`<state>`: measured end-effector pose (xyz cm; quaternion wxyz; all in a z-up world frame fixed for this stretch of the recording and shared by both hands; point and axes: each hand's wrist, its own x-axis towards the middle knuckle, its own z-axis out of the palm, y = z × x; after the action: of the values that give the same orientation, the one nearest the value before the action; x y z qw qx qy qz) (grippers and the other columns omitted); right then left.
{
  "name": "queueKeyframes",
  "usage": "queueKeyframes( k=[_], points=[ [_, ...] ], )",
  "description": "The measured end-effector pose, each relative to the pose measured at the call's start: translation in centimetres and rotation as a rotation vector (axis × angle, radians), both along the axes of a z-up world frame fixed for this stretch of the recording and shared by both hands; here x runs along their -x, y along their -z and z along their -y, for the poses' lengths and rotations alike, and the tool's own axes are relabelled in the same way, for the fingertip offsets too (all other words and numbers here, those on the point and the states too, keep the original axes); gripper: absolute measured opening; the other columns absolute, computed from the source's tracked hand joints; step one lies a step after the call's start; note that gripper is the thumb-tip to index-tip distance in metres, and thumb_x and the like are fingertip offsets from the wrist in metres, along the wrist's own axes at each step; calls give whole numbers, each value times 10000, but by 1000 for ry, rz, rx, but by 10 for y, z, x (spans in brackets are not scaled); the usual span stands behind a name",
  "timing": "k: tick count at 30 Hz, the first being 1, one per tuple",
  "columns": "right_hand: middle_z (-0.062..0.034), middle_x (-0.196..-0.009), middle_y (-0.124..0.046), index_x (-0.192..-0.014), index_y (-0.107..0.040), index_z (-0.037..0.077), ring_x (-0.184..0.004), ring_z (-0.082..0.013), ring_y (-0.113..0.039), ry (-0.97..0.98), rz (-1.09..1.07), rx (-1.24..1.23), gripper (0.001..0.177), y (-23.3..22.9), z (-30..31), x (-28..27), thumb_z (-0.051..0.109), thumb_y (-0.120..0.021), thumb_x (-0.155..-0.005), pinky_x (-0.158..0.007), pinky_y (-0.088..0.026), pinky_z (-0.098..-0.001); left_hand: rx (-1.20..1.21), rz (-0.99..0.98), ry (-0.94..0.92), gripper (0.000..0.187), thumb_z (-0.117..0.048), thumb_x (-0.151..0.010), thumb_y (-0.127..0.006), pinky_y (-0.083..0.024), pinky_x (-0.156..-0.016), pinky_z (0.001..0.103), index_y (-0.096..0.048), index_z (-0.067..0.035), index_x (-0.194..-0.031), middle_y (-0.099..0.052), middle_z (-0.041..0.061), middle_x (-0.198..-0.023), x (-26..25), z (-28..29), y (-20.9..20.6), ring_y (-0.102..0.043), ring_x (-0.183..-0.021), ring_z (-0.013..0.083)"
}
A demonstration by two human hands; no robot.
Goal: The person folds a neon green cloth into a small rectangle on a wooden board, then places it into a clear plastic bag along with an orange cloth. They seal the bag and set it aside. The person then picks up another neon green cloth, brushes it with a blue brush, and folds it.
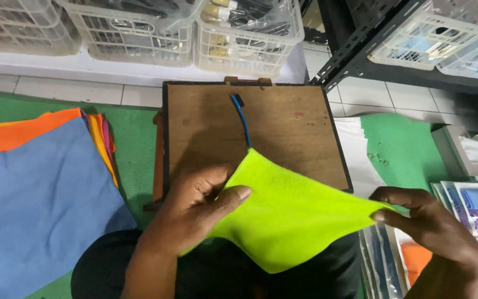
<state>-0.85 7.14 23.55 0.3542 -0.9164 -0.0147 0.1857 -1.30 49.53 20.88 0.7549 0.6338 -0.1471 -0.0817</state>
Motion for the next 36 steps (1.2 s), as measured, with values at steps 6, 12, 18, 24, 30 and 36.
queueKeyframes(
  k=[6, 12, 18, 24, 30, 36],
  points=[
    [-97, -869, -887, -949, -786, 61, -727, -223, -893, -482, 252, -406, 188, -4, 52, -20, 75, -701, -782, -717, -730, -409, -191, 395, 441, 73, 19, -772, -746, -510, -561, 252, -748, 6, -844, -767, 41, -883, -23, -32, 0, -657, -616, 160],
    [-75, -775, -792, -907, -729, 24, -453, -76, -711, -366, 452, -101, 147, 34, 52, -97, 113, -693, -795, -378, -607, -151, -163, -18, 345, 87, -74, -876, -788, -317, -440, 233, -779, -23, -806, -546, -66, -589, -56, -48, 58, -369, -483, 47],
    [-78, -739, -641, -1014, -748, -62, -605, -136, -483, 76, 438, -3, 141, 111, -36, -214, 13, -802, -907, -561, -412, -272, -412, -333, -503, 228, 7, -834, -723, -530, -598, 246, -775, -32, -1053, -785, 48, -865, -121, -25, 134, -665, -651, 115],
    [-63, -758, -720, -980, -810, 118, -662, -253, -709, 108, 921, 400, 137, 170, -63, -253, 77, -880, -869, -603, -543, -337, -487, -173, -612, 257, 70, -808, -743, -604, -885, 491, -681, 161, -1039, -459, 406, -1466, -119, -16, 101, -713, -1047, 473],
    [-27, -691, -686, -833, -765, 173, -643, -256, -708, -58, 992, 320, 35, 150, -189, -219, 157, -794, -844, -594, -552, -379, -936, -200, -655, 382, -133, -904, -742, -551, -914, 623, -641, -136, -1272, -419, 181, -1585, -128, -11, 152, -678, -1057, 463],
    [-109, -894, -772, -901, -816, 195, -950, -363, -743, 123, 282, 616, 429, 162, -239, -264, 599, -714, -800, -794, -579, -486, -1050, 389, -554, 231, -147, -847, -795, -399, -1093, 493, -798, -137, -1078, -691, 98, -1202, -117, -12, 154, -564, -1248, 369]
  ],
)
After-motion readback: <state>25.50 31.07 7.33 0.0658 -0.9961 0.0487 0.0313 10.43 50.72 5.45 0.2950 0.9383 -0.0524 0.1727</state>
